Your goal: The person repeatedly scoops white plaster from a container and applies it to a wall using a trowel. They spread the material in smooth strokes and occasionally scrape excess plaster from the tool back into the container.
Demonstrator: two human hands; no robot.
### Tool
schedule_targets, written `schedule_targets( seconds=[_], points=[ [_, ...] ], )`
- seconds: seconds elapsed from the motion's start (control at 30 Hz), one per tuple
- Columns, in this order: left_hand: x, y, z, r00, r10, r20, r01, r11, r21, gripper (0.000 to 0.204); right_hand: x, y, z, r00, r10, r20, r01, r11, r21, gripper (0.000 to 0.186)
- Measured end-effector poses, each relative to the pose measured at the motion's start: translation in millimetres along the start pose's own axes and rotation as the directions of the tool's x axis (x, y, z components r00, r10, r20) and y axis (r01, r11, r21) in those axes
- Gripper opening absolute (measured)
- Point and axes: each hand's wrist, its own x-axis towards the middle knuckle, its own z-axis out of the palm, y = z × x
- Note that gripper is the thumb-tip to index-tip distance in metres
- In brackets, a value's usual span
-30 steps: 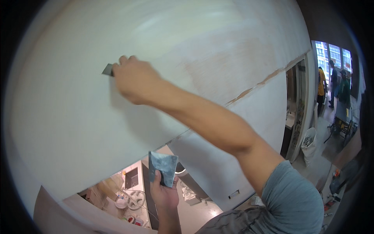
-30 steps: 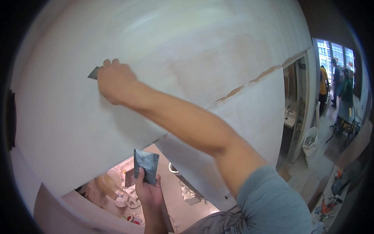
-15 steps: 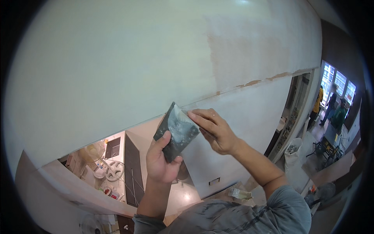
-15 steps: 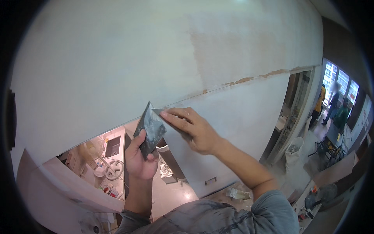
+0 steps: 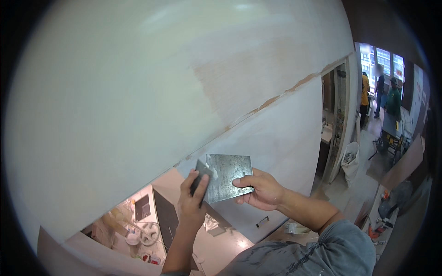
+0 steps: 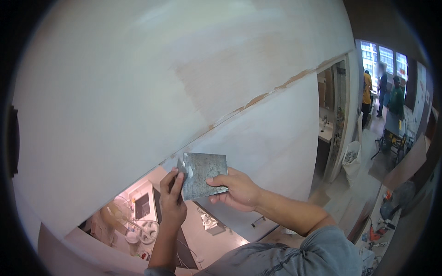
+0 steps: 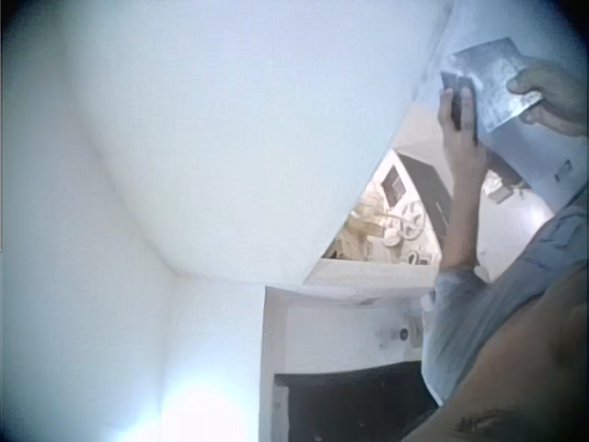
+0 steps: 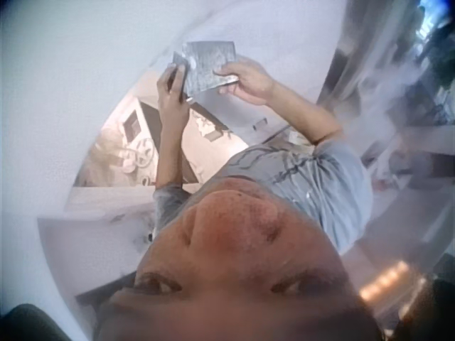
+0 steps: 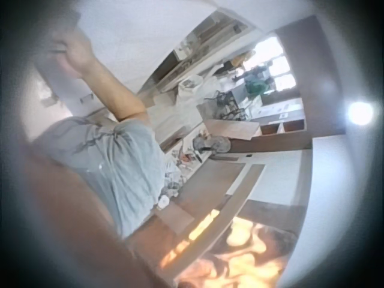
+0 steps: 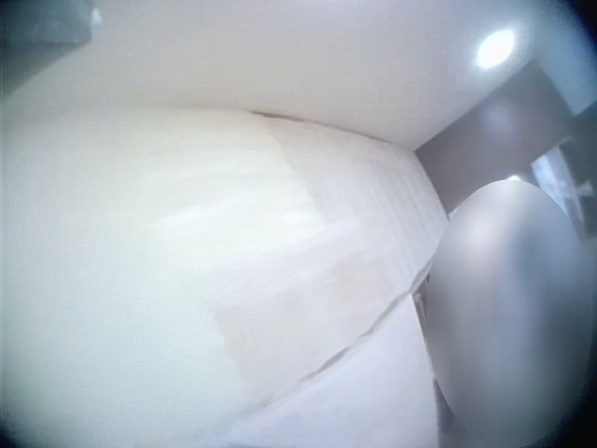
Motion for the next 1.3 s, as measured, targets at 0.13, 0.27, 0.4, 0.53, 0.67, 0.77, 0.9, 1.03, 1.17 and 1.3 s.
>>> schedule_targets(
  seconds=[0.13, 0.27, 0.4, 0.53, 0.67, 0.77, 0.9, 1.03, 1.17, 1.3],
  points=[
    [-13, 3, -5, 0.993, -0.102, 0.056, 0.097, 0.992, 0.086, 0.072, 23, -76, -23, 0.929, -0.368, 0.042, 0.362, 0.876, -0.318, 0.032],
    [-41, 13, -9, 0.979, -0.201, -0.026, 0.202, 0.979, 0.007, 0.061, 78, -236, -53, 0.473, -0.88, -0.033, 0.176, 0.131, -0.976, 0.036],
    [-58, 18, 2, 0.925, -0.367, -0.098, 0.354, 0.926, -0.129, 0.054, 105, -359, -65, 0.284, -0.934, 0.217, -0.175, -0.273, -0.946, 0.038],
    [-95, 12, 5, 0.841, -0.536, -0.079, 0.515, 0.836, -0.188, 0.051, 124, -386, -57, 0.324, -0.942, 0.089, -0.32, -0.198, -0.927, 0.04],
    [-114, 17, 10, 0.715, -0.699, -0.023, 0.665, 0.689, -0.289, 0.051, 141, -404, -63, 0.36, -0.932, 0.033, -0.386, -0.181, -0.905, 0.04],
    [-130, 9, 2, 0.737, -0.671, 0.078, 0.674, 0.738, -0.021, 0.059, 150, -408, -65, 0.361, -0.93, 0.072, -0.393, -0.222, -0.892, 0.04],
    [-130, 8, 6, 0.777, -0.628, -0.032, 0.623, 0.776, -0.1, 0.048, 156, -385, -59, 0.348, -0.926, 0.144, -0.322, -0.262, -0.91, 0.046],
    [-120, 6, 6, 0.711, -0.703, 0.027, 0.674, 0.669, -0.313, 0.054, 158, -337, -27, 0.318, -0.922, 0.22, -0.259, -0.308, -0.915, 0.04],
    [-115, 3, 1, 0.731, -0.679, 0.058, 0.669, 0.699, -0.25, 0.057, 168, -270, 24, 0.357, -0.899, 0.256, -0.217, -0.346, -0.913, 0.037],
    [-110, 2, 3, 0.737, -0.674, 0.05, 0.658, 0.699, -0.281, 0.055, 189, -203, 67, 0.408, -0.862, 0.302, -0.144, -0.388, -0.91, 0.043]
  ],
)
